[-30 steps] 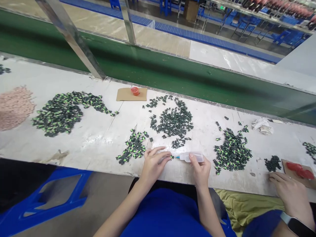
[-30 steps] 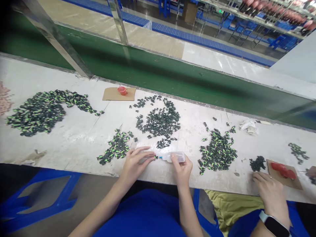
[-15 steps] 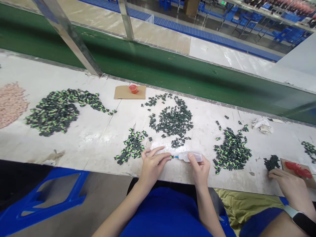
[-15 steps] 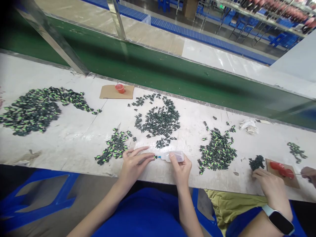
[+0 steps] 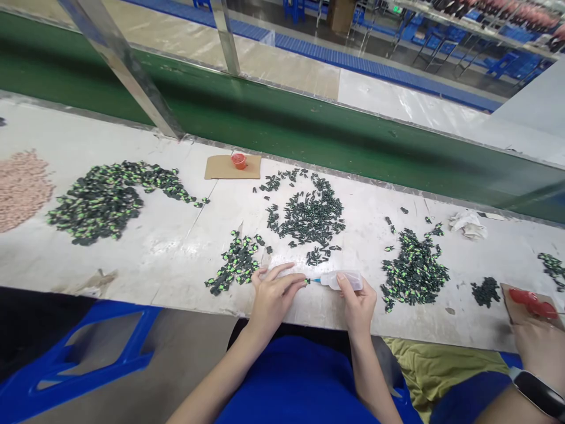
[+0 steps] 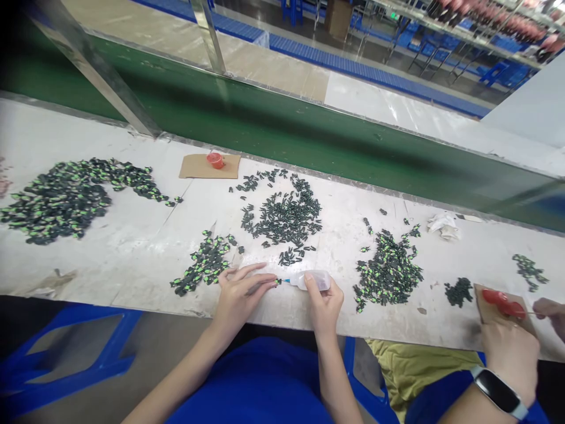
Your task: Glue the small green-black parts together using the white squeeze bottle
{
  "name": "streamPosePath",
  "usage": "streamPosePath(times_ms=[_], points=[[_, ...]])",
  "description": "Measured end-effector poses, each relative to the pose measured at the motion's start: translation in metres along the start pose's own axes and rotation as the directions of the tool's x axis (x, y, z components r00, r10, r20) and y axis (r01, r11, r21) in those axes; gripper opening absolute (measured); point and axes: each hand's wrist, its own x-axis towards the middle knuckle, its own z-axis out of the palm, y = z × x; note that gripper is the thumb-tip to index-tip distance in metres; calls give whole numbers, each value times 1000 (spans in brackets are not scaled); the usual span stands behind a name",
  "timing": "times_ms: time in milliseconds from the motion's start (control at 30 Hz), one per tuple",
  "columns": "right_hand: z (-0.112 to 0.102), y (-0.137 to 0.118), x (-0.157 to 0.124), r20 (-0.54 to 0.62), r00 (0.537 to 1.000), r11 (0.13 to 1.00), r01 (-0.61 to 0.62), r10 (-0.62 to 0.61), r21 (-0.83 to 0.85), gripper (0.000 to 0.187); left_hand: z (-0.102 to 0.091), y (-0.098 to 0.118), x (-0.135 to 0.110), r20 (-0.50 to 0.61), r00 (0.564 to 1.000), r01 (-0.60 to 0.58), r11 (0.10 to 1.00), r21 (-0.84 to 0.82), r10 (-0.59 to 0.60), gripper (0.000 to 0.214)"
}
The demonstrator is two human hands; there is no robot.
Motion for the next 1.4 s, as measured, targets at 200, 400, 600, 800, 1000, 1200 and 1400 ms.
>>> streamPosePath(times_ms=[200,400,600,800,1000,1200,1400], points=[[-2,2,1,-15,1000,1000,8,-8,6,26,0,1,1,-14,1000,-6,1000,3,6,12],[-3,2,1,51,998,999,35,-34,-16,25,2,1,1,-37,999,-2,1000,1,2,12],[-2,1,2,47,999,1000,-7,7,12,25,2,2,1,-44,999,-3,1000,-11,2,12],[-1,-1,1,21,1000,999,-13,13,30,24,2,2,0,-34,999,8,1000,-8,-8,14],[-2,8,2,-23,998,993,-56,59,103,27,3,1,0,-10,999,36,999,4,-35,14],[-23,10,19,-233,969,952,-4,79,307,32,3,0,-1,8,1000,27,1000,-14,-27,12],[-40,-6,54,-225,969,984,135,-106,116,50,5,-3,-2,-11,1000,-24,1000,-9,24,8]])
